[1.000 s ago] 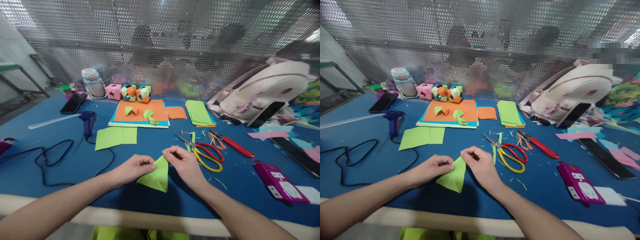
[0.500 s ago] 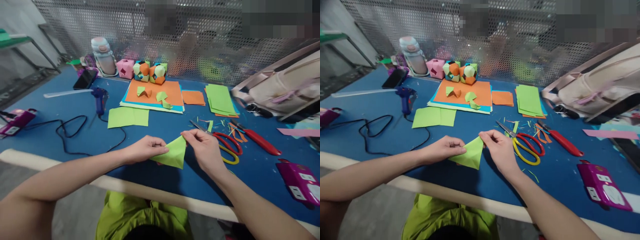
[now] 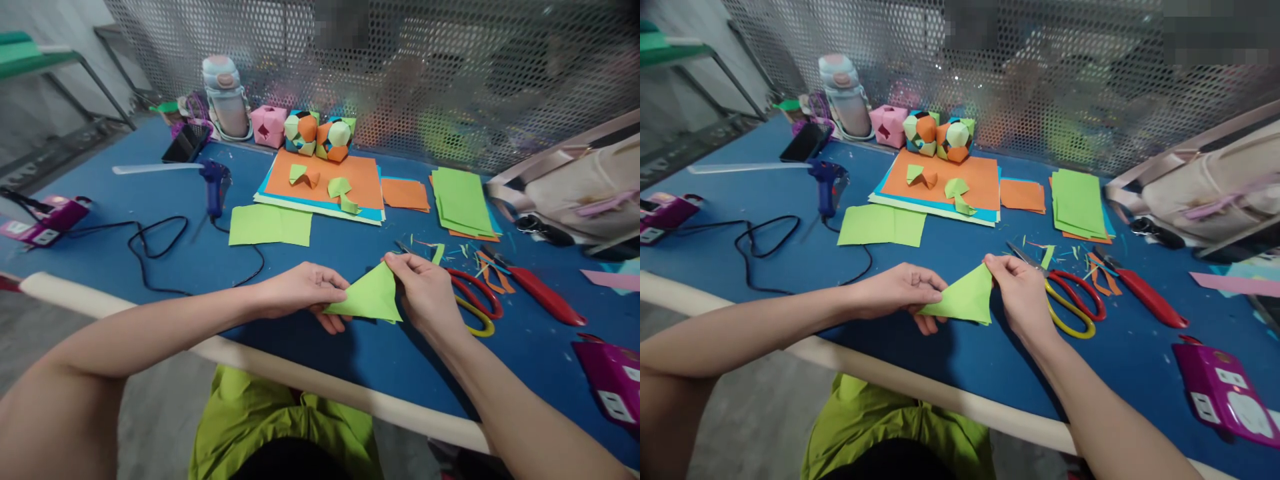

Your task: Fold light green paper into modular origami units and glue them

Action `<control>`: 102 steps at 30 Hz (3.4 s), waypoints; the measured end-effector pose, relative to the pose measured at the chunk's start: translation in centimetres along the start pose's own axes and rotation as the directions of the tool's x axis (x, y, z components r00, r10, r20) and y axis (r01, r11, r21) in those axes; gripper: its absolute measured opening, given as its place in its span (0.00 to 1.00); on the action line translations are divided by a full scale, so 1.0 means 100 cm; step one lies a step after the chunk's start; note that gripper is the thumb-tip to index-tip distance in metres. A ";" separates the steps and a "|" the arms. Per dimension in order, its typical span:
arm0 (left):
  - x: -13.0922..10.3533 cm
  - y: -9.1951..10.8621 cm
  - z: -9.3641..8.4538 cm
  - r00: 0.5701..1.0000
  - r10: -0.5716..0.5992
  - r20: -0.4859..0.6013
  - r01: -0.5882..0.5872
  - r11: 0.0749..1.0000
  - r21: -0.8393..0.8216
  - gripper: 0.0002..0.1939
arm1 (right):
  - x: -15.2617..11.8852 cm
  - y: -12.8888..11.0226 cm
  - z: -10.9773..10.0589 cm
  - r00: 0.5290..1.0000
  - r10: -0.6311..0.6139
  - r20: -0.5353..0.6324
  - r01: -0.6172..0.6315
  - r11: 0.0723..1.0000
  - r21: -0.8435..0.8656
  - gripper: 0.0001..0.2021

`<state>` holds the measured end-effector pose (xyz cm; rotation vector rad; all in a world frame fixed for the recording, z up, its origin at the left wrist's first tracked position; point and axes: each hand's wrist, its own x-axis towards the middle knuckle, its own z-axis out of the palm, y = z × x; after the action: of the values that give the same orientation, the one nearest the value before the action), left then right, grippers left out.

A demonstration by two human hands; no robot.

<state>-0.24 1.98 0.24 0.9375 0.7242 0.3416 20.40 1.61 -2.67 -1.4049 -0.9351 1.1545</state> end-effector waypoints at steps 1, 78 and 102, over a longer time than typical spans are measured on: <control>0.000 -0.001 0.000 1.000 0.000 -0.004 0.000 1.000 -0.007 0.17 | 0.000 0.000 0.000 1.000 0.006 0.002 -0.006 1.000 0.006 0.13; 0.002 -0.016 0.027 0.987 0.004 -0.158 0.025 0.983 0.180 0.14 | -0.017 -0.011 0.009 0.886 -0.449 0.115 0.443 0.747 -0.496 0.15; -0.004 -0.010 0.033 0.956 0.224 -0.192 -0.143 0.921 0.364 0.20 | -0.039 -0.018 0.025 0.880 -0.417 0.228 0.475 0.763 -0.439 0.14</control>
<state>1.73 -0.81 0.81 1.3215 0.9302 0.5059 17.12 -1.25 -0.27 -1.3895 -1.6323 0.6584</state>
